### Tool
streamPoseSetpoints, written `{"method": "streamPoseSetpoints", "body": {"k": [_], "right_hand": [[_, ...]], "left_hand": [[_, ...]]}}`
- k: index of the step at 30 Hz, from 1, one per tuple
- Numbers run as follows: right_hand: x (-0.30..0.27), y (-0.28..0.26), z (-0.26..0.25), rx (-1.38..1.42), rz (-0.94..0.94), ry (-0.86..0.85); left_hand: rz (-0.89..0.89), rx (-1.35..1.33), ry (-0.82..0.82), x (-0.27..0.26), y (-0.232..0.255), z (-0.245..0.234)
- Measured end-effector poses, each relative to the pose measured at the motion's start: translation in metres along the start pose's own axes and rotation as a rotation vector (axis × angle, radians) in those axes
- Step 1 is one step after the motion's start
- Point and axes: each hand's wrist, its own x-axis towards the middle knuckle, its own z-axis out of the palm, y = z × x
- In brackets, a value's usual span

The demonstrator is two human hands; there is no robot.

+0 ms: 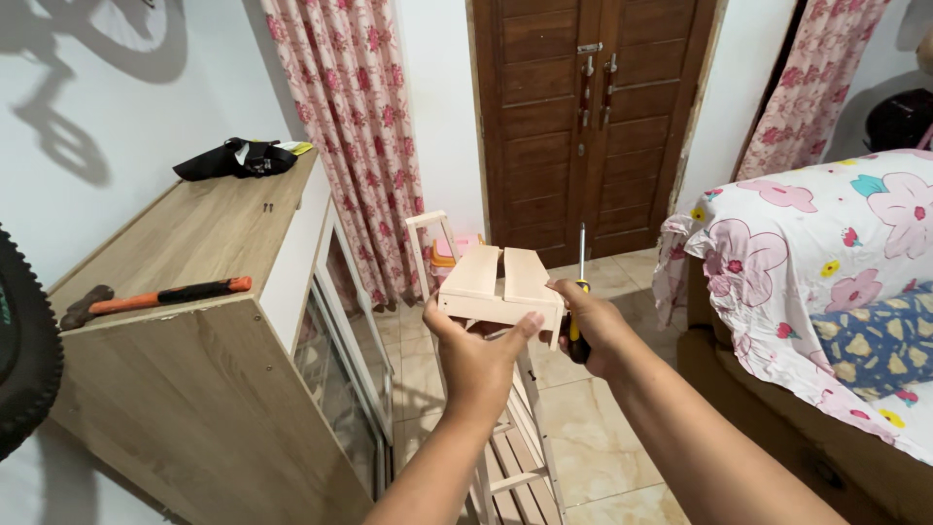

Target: The person uses a screwdriver to remove screws from a light-colored wooden coat rack. They detach the top shelf with hooks and then remove the side frame pieces, placing the disassembled parts on a nearby cabinet.

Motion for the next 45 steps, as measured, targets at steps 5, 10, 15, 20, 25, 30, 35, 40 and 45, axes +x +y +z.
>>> {"method": "streamPoseSetpoints", "body": {"k": [5,10,15,20,25,30,35,40,45], "right_hand": [[0.0,-0.01,0.0,0.009,0.015,0.042],[0.0,-0.011,-0.004,-0.003,-0.012,0.033],[0.009,-0.013,-0.013,0.068,-0.044,0.002],[0.016,-0.012,-0.019,0.03,-0.084,0.059],[0.025,-0.017,-0.037,0.007,-0.085,0.062],[0.029,-0.008,-0.039,0.024,-0.218,0.005],[0.036,0.001,-0.02,-0.108,-0.294,0.011],[0.075,-0.002,-0.005,-0.159,-0.33,-0.099],[0.142,-0.027,-0.026,-0.06,-0.53,-0.003]], "left_hand": [[-0.225,-0.31,-0.024,0.008,-0.007,-0.002],[-0.062,-0.201,-0.058,0.004,-0.013,0.005],[-0.271,-0.411,-0.116,0.012,-0.016,0.0],[0.027,-0.072,-0.049,0.002,-0.023,0.014],[-0.402,-0.078,0.123,0.013,-0.033,0.006],[-0.304,-0.241,0.125,0.015,-0.041,0.011],[-0.46,-0.154,0.281,0.025,-0.053,0.031],[-0.497,-0.469,0.583,0.077,-0.08,0.012],[-0.238,-0.453,0.519,0.125,-0.087,-0.04]]}}
